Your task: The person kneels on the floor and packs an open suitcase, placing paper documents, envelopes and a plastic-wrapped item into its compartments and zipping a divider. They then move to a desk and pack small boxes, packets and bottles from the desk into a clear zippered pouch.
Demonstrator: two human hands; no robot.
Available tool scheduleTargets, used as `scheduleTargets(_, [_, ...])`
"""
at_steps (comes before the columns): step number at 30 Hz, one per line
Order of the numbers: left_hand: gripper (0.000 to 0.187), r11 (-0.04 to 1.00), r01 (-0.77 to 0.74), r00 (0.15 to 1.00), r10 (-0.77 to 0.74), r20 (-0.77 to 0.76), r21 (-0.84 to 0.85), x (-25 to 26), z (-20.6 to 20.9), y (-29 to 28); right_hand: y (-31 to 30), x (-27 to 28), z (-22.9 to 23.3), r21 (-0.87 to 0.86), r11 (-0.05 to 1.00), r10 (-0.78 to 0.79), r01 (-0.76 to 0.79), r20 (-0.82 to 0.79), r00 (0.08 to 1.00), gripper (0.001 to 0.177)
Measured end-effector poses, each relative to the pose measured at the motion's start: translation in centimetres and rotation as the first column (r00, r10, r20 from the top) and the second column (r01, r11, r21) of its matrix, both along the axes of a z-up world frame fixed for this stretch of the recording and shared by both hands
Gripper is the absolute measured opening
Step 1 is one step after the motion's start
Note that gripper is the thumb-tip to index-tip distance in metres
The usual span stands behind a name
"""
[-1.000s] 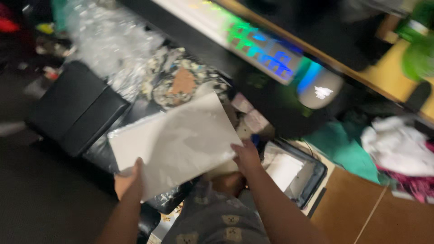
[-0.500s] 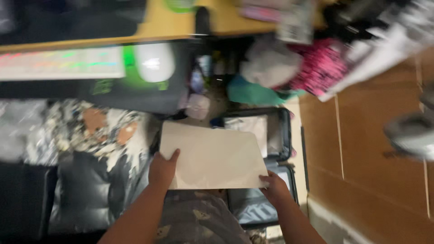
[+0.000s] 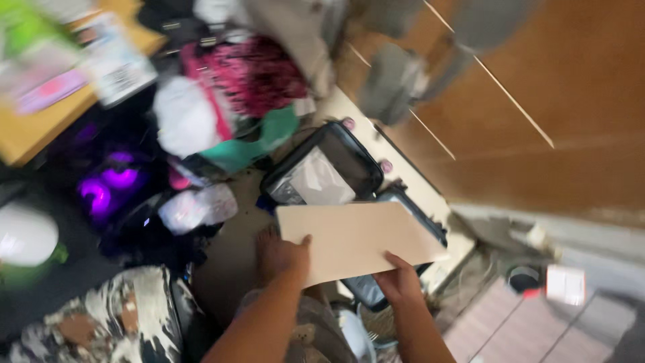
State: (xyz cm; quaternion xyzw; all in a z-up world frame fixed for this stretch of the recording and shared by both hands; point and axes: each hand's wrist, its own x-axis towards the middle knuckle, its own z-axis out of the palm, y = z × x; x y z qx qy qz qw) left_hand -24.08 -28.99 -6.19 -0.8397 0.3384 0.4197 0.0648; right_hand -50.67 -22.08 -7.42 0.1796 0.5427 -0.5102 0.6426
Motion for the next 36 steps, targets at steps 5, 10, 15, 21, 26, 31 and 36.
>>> scheduleTargets(5, [0.071, 0.957, 0.232, 0.972, -0.223, -0.069, 0.173, -3.6, -0.5, -0.6, 2.1, 2.9, -0.7, 0.047, 0.972, -0.222, 0.231, -0.146, 0.964, 0.056])
scheduleTargets(10, [0.077, 0.623, 0.781, 0.623, -0.771, 0.136, -0.042, -0.1, -2.3, -3.1, 2.1, 0.8, 0.1, 0.088, 0.931, -0.303, 0.354, -0.355, 0.884, 0.054])
scheduleTargets(15, [0.048, 0.359, 0.926, 0.357, -0.933, 0.038, 0.116, 2.7, -6.3, -9.0, -1.3, -2.9, -2.0, -0.055, 0.922, -0.377, 0.383, -0.350, 0.858, 0.057])
scheduleTargets(21, [0.027, -0.105, 0.994, -0.104, -0.976, 0.191, 0.002, -5.4, -18.0, -16.4, -7.8, -7.9, -9.9, -0.038, 0.982, -0.184, 0.185, -0.428, 0.885, 0.034])
scheduleTargets(26, [0.063, -0.236, 0.963, -0.261, -0.937, 0.232, 0.131, -13.0, -29.1, -21.3, -12.8, -10.2, -17.7, -0.081, 0.996, -0.060, 0.024, -0.479, 0.876, 0.032])
scheduleTargets(31, [0.064, -0.219, 0.952, -0.264, -0.942, 0.209, 0.214, -13.6, -35.2, -22.3, -17.4, -10.6, -24.9, -0.314, 0.935, -0.260, 0.168, -0.281, 0.924, 0.045])
scheduleTargets(36, [0.071, -0.163, 0.980, -0.184, -0.961, 0.204, 0.117, -12.3, -35.7, -23.4, -20.4, -11.6, -28.4, -0.204, 0.978, -0.040, -0.049, -0.412, 0.910, 0.037])
